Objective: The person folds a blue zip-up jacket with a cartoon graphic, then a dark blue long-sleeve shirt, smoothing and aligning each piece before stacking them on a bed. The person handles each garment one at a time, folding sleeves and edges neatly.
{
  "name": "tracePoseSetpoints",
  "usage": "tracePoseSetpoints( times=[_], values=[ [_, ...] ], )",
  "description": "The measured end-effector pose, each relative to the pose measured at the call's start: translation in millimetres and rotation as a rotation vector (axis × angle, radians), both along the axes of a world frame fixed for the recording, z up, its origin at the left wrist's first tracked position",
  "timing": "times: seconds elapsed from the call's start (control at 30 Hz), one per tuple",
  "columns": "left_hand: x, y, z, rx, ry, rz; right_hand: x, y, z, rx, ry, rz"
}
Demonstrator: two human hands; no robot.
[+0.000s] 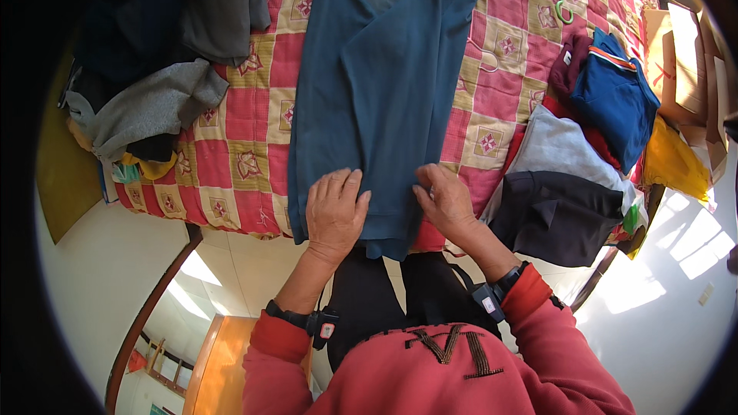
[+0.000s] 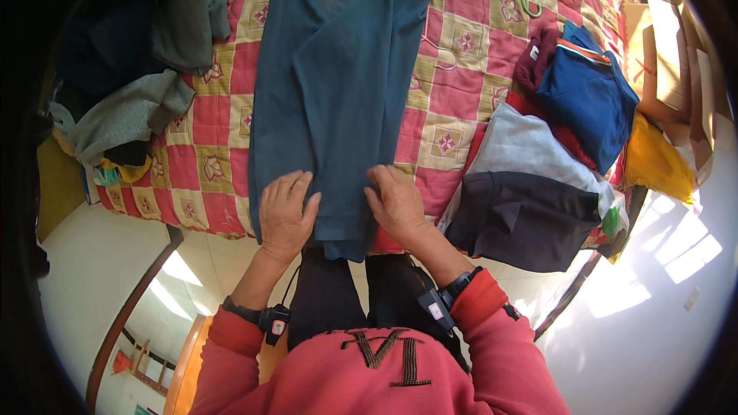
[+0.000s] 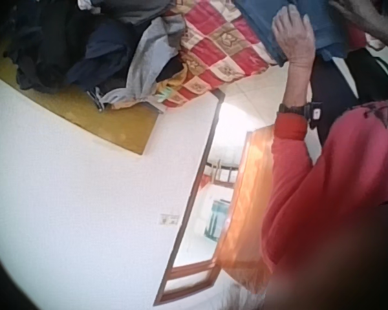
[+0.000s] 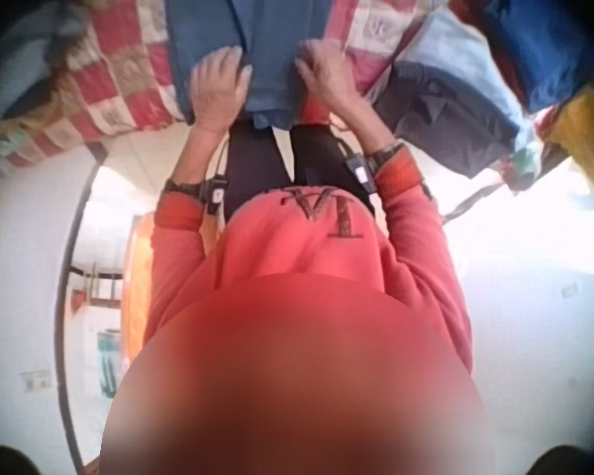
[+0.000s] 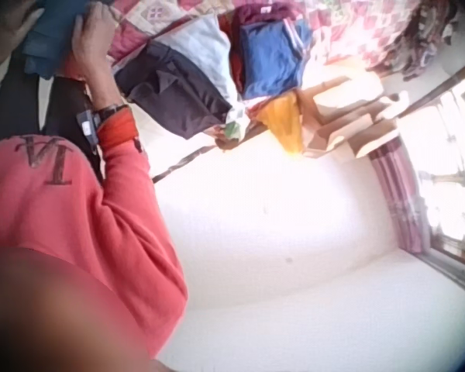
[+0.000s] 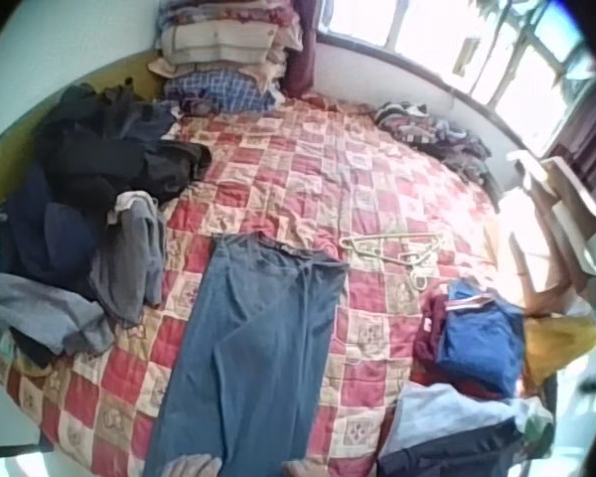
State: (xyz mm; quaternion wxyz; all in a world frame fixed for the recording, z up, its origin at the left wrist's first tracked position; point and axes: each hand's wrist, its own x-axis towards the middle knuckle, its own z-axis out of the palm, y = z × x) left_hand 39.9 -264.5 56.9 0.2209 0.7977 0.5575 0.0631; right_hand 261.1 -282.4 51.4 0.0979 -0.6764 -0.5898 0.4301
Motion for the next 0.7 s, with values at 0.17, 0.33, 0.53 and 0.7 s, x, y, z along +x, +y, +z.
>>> tracePoseSetpoints(
  times=[0.17,0.33,0.53,0.7],
  values=[
    [9.7,18.5,-24.4,0.186,-0.189,-0.099,-22.5,74.5,-27.9,0.627,-0.081,0.069],
    [16.8,36.2,-44.3,-0.114,-0.285,0.405,-27.7,123.7,-60.0,0.717,-0.243,-0.008],
    [17.2,51.0,-62.9,-0.543,-0.649,0.574,-24.9,122.8,-95.1,0.594,-0.448,0.025],
    [3.0,54.9,-63.5,-0.687,-0.615,0.603,-26.0,119.7,-105.2,0.541,-0.484,0.025]
  ],
)
